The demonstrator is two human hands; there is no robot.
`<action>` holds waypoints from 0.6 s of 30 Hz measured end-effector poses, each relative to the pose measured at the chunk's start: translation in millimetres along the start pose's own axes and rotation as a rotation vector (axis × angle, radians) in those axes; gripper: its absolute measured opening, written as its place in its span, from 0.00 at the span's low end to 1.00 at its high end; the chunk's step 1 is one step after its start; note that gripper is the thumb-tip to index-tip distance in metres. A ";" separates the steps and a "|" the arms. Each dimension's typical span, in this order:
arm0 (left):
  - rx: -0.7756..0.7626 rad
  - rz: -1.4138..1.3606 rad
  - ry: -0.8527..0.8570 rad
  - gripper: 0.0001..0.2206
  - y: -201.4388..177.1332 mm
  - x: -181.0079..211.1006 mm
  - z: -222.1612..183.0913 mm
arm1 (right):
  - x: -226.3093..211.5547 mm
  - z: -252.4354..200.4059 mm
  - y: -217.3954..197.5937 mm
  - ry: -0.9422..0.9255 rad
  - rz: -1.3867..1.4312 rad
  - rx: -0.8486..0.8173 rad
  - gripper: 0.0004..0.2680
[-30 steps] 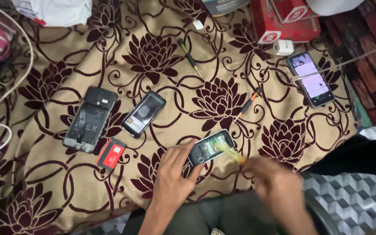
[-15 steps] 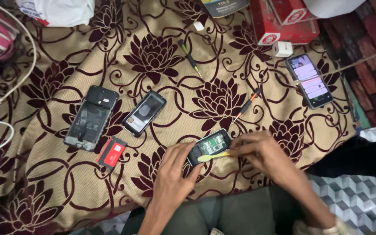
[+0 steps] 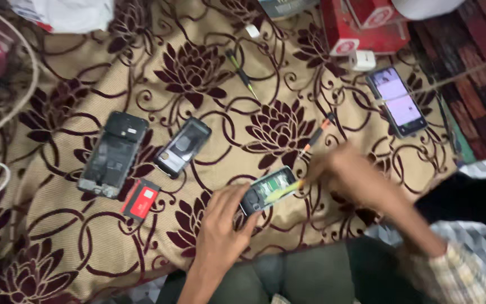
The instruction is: The person disassembles a mobile phone, removes the back cover, and uses a screwdriver and a brush to clean the internal components. The person then inserts a battery and reassembles the phone by securing the back cover with screws.
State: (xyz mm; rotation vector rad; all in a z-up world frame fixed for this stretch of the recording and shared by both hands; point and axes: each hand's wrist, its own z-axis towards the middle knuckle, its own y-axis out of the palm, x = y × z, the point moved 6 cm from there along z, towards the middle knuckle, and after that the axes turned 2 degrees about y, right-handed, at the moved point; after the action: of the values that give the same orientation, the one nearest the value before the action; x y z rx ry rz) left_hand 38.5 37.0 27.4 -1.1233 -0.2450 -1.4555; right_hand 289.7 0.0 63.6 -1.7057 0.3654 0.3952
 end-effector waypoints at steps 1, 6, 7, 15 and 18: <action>0.009 0.009 0.009 0.26 -2.8 -0.3 1.3 | -7.3 2.9 -0.6 -0.041 -0.014 -0.007 0.20; 0.000 0.017 0.023 0.27 -1.4 0.9 -3.5 | -3.1 -3.5 3.2 0.263 -0.107 -0.053 0.13; 0.004 0.002 0.018 0.27 0.0 0.6 -0.6 | -16.5 -1.1 -2.9 0.091 -0.072 0.071 0.16; 0.041 0.035 0.029 0.27 0.7 -3.2 -3.8 | -2.3 -39.2 26.8 0.425 0.065 0.182 0.21; 0.047 0.020 0.007 0.27 1.7 -1.8 0.7 | -25.7 -58.9 33.8 0.069 -0.016 0.351 0.20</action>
State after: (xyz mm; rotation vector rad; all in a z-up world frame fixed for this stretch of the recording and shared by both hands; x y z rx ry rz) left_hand 40.0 38.2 25.7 -1.0792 -0.2610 -1.4292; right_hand 254.9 -63.1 54.9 -1.3796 0.4437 0.2443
